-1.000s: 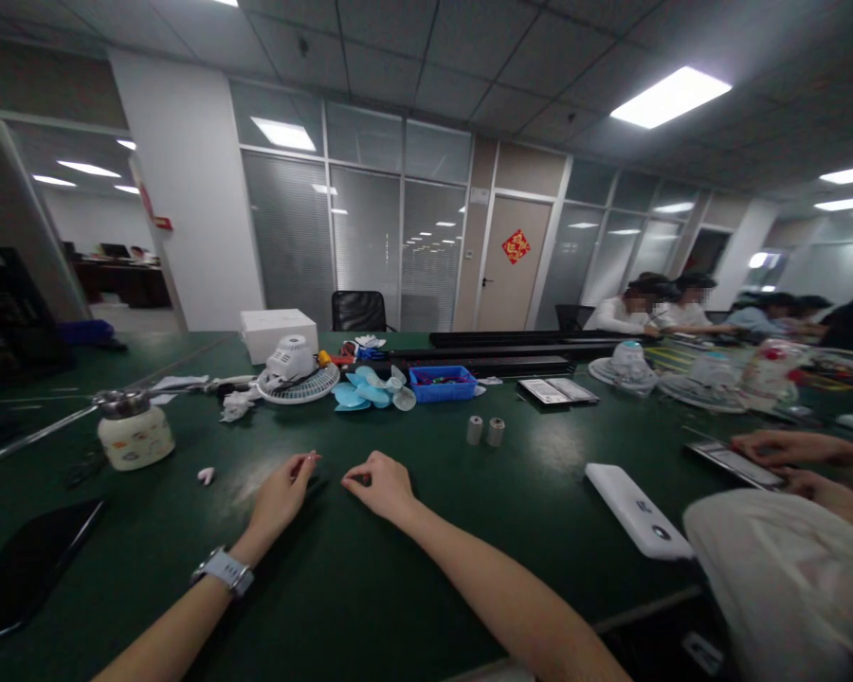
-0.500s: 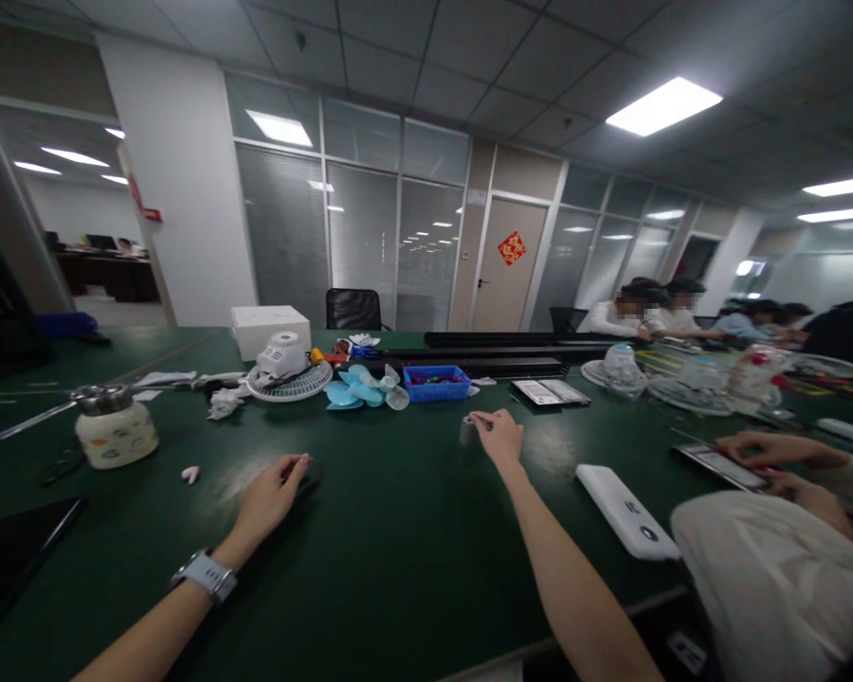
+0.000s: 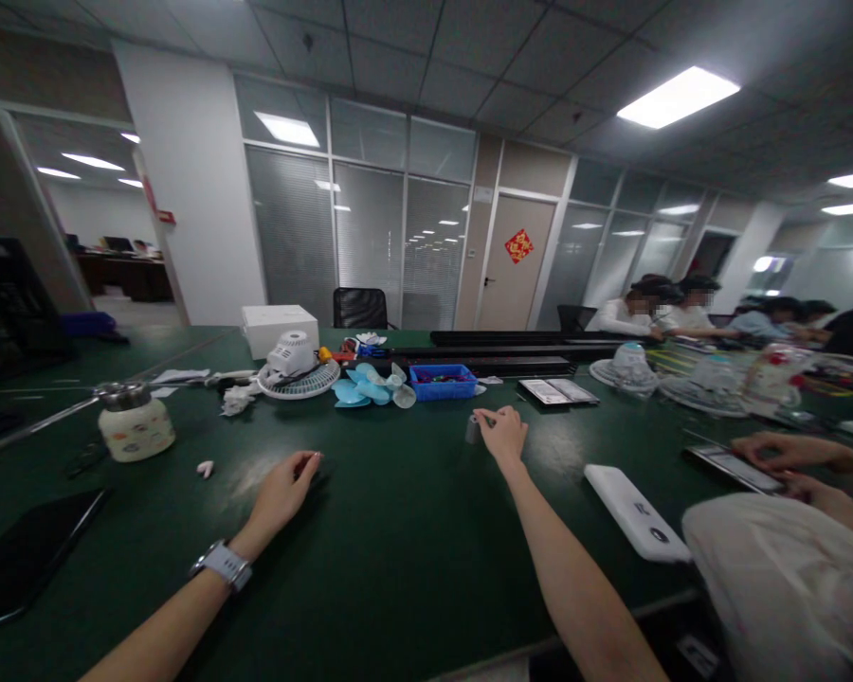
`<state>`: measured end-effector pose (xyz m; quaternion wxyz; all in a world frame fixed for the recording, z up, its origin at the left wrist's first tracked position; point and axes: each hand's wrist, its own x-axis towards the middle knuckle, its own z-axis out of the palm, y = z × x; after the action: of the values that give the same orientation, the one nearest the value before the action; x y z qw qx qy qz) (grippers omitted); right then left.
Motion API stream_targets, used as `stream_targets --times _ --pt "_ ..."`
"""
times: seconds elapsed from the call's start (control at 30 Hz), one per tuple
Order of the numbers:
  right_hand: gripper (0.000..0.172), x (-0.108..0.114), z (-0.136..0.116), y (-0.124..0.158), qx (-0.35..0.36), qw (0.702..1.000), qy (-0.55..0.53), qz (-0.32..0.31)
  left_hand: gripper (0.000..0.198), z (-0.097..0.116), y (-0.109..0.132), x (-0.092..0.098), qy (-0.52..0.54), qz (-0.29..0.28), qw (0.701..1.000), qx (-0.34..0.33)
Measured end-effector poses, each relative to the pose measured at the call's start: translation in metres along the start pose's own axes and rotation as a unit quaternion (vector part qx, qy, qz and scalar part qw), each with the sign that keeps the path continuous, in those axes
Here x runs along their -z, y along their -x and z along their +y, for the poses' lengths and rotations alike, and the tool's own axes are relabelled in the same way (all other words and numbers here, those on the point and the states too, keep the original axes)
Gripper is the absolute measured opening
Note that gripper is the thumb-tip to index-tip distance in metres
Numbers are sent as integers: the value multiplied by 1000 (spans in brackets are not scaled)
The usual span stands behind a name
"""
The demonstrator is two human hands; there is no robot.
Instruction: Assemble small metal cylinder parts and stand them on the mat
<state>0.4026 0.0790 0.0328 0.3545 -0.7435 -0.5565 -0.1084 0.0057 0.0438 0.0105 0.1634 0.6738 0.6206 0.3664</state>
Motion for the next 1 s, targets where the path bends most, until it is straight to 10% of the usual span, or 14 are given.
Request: stream_targets --times 0.47,0.67,1.0 --pt "30 7 10 1 9 1000 1 -21 48 1 2 -1 1 -1 1000 -20" --pt "65 -4 57 -10 -56 972 -203 -104 48 1 3 -2 6 1 1000 -29" --pt "34 14 58 -14 -142 936 -264 -184 45 7 7 -2 22 -1 999 -23"
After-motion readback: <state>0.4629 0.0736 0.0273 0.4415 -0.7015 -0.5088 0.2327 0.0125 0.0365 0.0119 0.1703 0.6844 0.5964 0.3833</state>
